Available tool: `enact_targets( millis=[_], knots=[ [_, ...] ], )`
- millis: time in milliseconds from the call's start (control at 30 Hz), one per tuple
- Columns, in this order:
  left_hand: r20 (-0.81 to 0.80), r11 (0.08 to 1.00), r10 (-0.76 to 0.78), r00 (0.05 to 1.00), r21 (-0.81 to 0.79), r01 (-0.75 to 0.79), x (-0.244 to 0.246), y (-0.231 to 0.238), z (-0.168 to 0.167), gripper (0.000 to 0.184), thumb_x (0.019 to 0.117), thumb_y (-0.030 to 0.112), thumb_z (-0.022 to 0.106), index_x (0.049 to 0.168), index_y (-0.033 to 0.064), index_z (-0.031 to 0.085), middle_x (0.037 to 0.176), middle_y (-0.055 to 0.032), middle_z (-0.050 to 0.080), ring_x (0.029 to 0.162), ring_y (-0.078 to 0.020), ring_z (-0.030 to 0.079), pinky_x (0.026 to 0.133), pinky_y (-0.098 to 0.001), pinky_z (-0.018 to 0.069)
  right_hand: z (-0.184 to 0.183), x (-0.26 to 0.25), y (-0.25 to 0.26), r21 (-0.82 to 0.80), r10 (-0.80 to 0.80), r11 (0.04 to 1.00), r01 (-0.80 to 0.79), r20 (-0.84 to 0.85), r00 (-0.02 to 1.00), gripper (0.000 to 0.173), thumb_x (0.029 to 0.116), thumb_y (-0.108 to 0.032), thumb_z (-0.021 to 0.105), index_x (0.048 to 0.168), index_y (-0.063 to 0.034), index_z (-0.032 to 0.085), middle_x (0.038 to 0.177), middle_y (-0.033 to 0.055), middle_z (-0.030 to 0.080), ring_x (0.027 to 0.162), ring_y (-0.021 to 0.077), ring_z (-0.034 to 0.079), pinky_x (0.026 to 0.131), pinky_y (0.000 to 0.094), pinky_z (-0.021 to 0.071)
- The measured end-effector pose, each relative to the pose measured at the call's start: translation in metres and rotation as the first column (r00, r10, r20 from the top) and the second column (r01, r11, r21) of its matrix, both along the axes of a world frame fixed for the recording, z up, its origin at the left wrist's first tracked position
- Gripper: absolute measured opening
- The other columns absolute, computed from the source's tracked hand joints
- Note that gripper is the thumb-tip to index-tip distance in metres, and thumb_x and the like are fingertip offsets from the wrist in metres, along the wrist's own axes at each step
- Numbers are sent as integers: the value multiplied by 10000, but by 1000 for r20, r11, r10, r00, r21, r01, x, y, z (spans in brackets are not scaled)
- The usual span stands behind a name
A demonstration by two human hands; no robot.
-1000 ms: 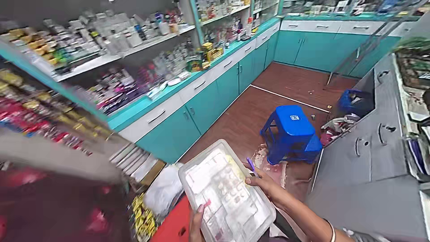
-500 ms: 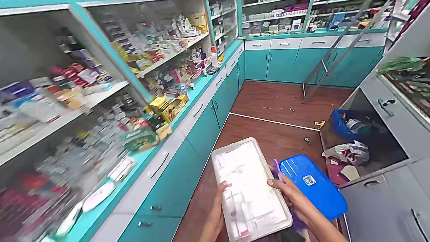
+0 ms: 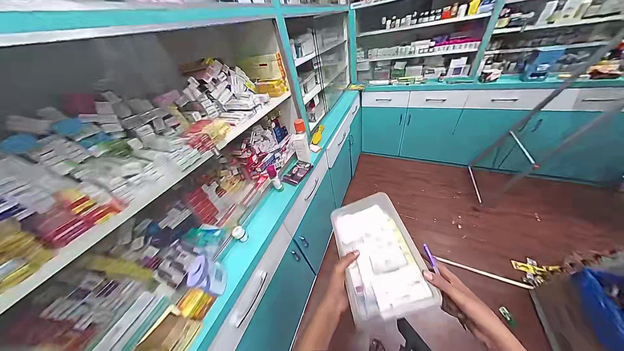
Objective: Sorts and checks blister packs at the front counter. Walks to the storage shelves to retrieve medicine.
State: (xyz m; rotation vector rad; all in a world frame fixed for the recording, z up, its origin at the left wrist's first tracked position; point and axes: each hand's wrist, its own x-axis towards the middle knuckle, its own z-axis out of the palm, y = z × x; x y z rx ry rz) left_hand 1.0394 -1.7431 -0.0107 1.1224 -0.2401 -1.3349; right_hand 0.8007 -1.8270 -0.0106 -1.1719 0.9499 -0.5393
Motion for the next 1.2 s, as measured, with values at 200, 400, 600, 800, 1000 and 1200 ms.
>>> enact_targets(
  millis=[200,400,600,800,1000,1200],
  knots=[
    [108,995,96,989,-26,-94,90,-241,-2,686,994,236,618,1560,84,261,1241,-192,640,1055,-257,688,887,-427,594,-9,104,-226,122,-41,992,34,54,998,470,947,-276,625,1354,-128,443,615,-73,492,415,-18,357,390,151,316],
    [173,959,284,943,-47,-280,202,-469,-17,833,963,296,660,1609,120,164,1415,-212,534,1216,-289,600,983,-456,534,-40,256,-480,215,-148,972,95,246,958,157,1007,-267,523,1092,-141,563,558,-51,497,366,-21,341,342,139,293],
    [92,873,473,876,86,-480,288,-585,-1,621,1015,413,575,1530,127,379,1412,-181,553,1254,-305,569,993,-498,505,-9,386,-671,205,251,942,-266,95,963,162,997,-340,576,951,-185,590,554,-79,429,373,-16,309,343,147,280],
    [8,744,645,764,218,-631,307,-679,-1,685,1017,445,574,1556,112,314,1459,-213,495,1275,-347,535,974,-534,489,6,506,-826,266,663,713,-649,47,748,283,1031,-356,486,848,-169,592,525,-72,451,362,-22,327,340,135,263],
    [132,445,883,450,66,-893,341,-755,-10,832,1021,480,558,1625,167,79,1526,-213,435,1337,-336,511,1035,-530,488,2,576,-883,390,752,571,-722,104,651,289,1027,-410,482,894,-168,570,514,-54,430,340,0,339,319,149,298],
    [916,224,387,-103,-201,-954,315,-776,-9,817,1012,366,507,1555,-149,181,1613,-405,101,1502,-559,125,1190,-669,160,0,621,-823,504,668,567,-652,182,722,202,1000,-376,595,999,-177,562,644,-37,501,400,7,370,352,160,291]
  ],
)
